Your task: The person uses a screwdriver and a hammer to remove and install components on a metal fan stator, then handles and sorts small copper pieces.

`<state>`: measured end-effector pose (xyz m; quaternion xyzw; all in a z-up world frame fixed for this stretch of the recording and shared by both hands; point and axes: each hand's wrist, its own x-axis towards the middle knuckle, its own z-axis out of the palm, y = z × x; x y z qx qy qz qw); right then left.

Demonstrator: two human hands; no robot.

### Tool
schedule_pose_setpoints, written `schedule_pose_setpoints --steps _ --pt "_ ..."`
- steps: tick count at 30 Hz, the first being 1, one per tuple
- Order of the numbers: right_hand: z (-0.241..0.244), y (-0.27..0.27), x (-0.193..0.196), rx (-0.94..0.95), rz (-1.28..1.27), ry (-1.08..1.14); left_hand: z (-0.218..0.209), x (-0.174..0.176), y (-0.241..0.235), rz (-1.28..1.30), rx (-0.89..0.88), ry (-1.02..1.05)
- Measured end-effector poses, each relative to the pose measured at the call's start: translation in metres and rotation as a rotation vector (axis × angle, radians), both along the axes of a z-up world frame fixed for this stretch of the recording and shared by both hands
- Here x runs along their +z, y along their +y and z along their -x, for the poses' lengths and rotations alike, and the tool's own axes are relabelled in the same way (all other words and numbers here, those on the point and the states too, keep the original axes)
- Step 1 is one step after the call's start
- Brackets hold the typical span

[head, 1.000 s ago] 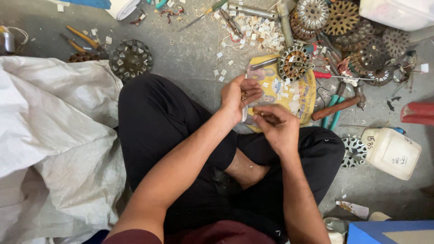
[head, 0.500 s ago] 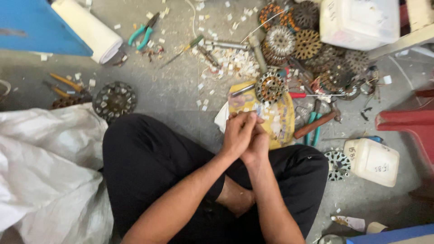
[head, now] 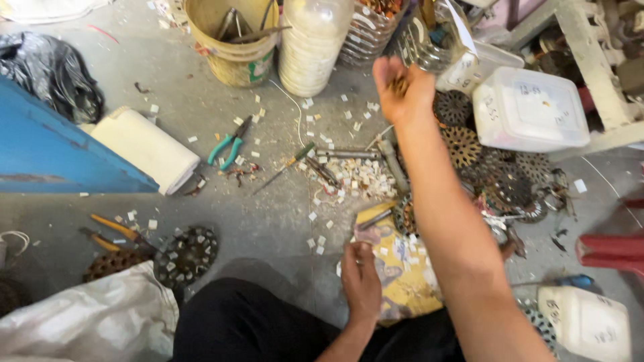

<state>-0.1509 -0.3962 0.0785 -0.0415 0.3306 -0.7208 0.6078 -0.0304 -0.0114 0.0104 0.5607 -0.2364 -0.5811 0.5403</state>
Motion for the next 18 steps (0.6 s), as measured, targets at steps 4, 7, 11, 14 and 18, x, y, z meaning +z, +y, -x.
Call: schedule_pose_setpoints --steps 4,7,11,14,18 --pt "0.015 -0.144 0.026 0.018 0.168 0.331 0.007 -0.004 -0.006 -0.007 -0.071 -0.006" --pt "0.019 -0.15 0.01 -0.072 0.14 0.522 0.002 -0.003 -0.025 -0.089 -0.064 0.017" --pt "0.024 0.006 -0.027 0.258 0.388 0.841 -0.006 -0.005 -0.02 -0.096 0.042 -0.196" --pt "0.043 0.178 -0.014 0.435 0.251 1.147 -0.009 -0.011 -0.016 -0.034 0.194 -0.05" --pt "0.022 0.356 0.009 0.614 -0.277 1.734 -0.016 0.005 -0.015 0.051 0.285 0.029"
